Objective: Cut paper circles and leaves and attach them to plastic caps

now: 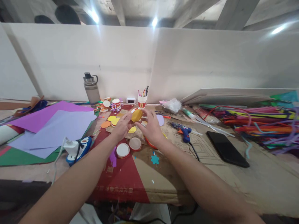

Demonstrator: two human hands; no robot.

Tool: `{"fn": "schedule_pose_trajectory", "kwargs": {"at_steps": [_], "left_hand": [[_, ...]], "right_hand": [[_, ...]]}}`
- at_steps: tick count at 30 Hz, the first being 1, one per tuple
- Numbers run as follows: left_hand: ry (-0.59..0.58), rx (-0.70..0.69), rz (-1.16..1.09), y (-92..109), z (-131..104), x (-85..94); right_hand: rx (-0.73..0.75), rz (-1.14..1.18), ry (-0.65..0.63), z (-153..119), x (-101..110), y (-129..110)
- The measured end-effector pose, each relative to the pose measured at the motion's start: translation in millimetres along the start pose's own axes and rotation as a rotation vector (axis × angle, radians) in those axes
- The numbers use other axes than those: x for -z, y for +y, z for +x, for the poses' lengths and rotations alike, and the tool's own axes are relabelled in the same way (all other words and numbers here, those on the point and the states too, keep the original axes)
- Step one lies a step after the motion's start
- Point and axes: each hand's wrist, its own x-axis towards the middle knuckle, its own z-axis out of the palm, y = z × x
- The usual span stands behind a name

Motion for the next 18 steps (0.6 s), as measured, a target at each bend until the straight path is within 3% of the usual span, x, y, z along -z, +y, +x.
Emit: {"fn": "schedule_pose_trajectory", "kwargs": {"at_steps": [6, 13, 18], "left_hand": [[-0.066, 0.078, -0.004, -4.0, -3.9, -3.5], [-0.141, 0.022, -0.082, -1.6, -4.9, -6.5], [-0.11, -0.027, -0.153, 0.8, -3.2, -8.0]], "right_hand": [[-0.042, -0.061, 0.035, -0.8, -4.7, 4.7], [-0.025, -0.032, 0.037, -2.8, -8.3, -1.0], [0.018, 0.029, 0.045, -3.8, -10.5, -1.6]]}}
